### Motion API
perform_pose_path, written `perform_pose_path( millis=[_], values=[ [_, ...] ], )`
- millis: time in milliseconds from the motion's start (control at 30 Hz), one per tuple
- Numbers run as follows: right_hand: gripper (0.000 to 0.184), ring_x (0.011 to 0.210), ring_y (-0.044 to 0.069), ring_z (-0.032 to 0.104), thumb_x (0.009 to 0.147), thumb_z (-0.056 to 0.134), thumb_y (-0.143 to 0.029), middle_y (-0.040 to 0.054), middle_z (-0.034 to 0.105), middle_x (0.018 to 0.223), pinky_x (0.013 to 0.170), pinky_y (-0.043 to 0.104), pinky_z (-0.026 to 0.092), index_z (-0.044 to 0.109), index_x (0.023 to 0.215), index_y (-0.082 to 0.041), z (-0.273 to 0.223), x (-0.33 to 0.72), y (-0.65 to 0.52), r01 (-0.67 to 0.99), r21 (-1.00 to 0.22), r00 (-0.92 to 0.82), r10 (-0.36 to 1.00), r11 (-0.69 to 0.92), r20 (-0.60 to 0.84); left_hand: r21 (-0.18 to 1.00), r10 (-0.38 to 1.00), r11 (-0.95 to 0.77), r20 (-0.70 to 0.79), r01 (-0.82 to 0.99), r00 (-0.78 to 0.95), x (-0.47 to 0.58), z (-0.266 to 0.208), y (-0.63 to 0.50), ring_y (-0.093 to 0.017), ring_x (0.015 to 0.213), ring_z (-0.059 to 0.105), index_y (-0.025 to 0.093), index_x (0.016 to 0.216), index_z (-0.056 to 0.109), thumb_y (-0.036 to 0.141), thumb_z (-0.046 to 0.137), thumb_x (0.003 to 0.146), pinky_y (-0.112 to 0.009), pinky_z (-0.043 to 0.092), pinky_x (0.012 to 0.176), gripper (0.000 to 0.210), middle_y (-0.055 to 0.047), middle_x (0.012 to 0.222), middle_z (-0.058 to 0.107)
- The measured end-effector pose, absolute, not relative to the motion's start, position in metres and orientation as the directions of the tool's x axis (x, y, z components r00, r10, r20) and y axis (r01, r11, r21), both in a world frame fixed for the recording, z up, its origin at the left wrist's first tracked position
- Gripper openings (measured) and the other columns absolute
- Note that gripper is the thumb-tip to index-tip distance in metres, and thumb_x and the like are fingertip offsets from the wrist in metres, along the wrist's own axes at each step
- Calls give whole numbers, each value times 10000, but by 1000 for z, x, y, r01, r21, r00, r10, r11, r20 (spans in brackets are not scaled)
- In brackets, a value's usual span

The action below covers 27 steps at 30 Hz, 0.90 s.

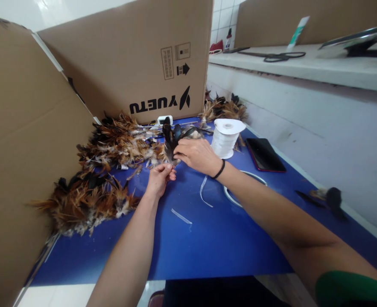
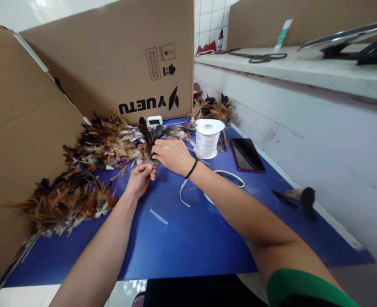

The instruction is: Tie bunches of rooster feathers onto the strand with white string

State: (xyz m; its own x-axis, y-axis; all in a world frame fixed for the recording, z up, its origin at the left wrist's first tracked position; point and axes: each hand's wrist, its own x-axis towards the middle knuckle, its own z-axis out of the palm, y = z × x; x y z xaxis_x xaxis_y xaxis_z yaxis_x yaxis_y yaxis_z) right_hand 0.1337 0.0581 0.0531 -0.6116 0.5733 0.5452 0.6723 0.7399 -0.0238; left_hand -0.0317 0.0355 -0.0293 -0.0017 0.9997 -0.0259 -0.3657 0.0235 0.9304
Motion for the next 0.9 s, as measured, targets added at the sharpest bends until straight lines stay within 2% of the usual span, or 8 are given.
perform_pose_path(
  millis=[200, 367, 433, 500, 533, 667, 800, 900],
  values=[
    [163, 793, 167, 517, 883, 530, -279, 37, 630, 854, 643, 298, 286, 661, 886, -182, 50, 133, 60, 657, 12, -612, 524, 754, 592, 946, 999, -45, 34, -321, -40, -33, -32, 37, -59, 415, 509, 99, 659, 633, 376, 791, 584, -188, 423, 436, 328, -8, 551, 609],
    [195, 1030, 252, 445, 876, 529, -273, 89, 619, 1047, 838, 387, 283, 640, 1010, -184, 64, 126, 40, 675, 112, -530, 373, 729, 762, 935, 990, -115, 79, -335, -120, -35, -35, 39, -60, 421, 511, 103, 666, 631, 382, 776, 606, -193, 435, 464, 320, -5, 539, 603],
    [196, 997, 242, 466, 899, 479, -259, 88, 635, 997, 838, 383, 289, 652, 945, -180, 67, 121, 29, 684, 92, -476, 348, 724, 807, 927, 982, -125, 64, -355, -179, -34, -34, 39, -60, 417, 504, 106, 661, 621, 391, 778, 594, -191, 425, 459, 332, 3, 526, 591],
    [251, 857, 209, 516, 915, 437, -256, 75, 650, 837, 786, 357, 317, 659, 830, -173, 65, 115, 22, 669, 44, -489, 394, 742, 778, 917, 971, -138, 51, -373, -235, -33, -33, 38, -59, 415, 495, 113, 644, 601, 397, 779, 580, -187, 412, 453, 342, 16, 506, 571],
    [271, 804, 194, 534, 916, 428, -260, 70, 652, 793, 754, 337, 333, 659, 805, -169, 61, 112, 20, 664, -12, -503, 459, 747, 732, 913, 966, -151, 56, -379, -251, -32, -33, 37, -60, 419, 492, 116, 637, 593, 397, 772, 589, -186, 411, 458, 337, 21, 497, 561],
    [201, 664, 154, 590, 839, 538, -310, 45, 682, 730, 597, 258, 367, 681, 821, -170, 40, 104, 32, 669, -443, -444, 799, 596, 404, 916, 955, -212, 119, -342, -272, -30, -32, 32, -63, 438, 495, 117, 643, 595, 383, 718, 663, -181, 399, 473, 294, 23, 488, 552],
    [244, 550, 131, 567, 792, 570, -372, 15, 661, 618, 527, 238, 374, 678, 730, -162, 22, 103, 53, 471, -746, -439, 859, 471, 265, 940, 945, -225, 145, -258, -294, -25, -30, 27, -78, 423, 489, 126, 660, 619, 392, 691, 685, -201, 408, 466, 277, 25, 480, 553],
    [301, 505, 127, 530, 742, 608, -426, 14, 623, 544, 497, 244, 374, 647, 632, -148, 14, 103, 60, 360, -837, -407, 876, 413, 258, 950, 948, -219, 153, -224, -279, -21, -27, 25, -84, 419, 489, 131, 647, 626, 377, 677, 698, -211, 427, 477, 257, 25, 468, 550]
  ],
)
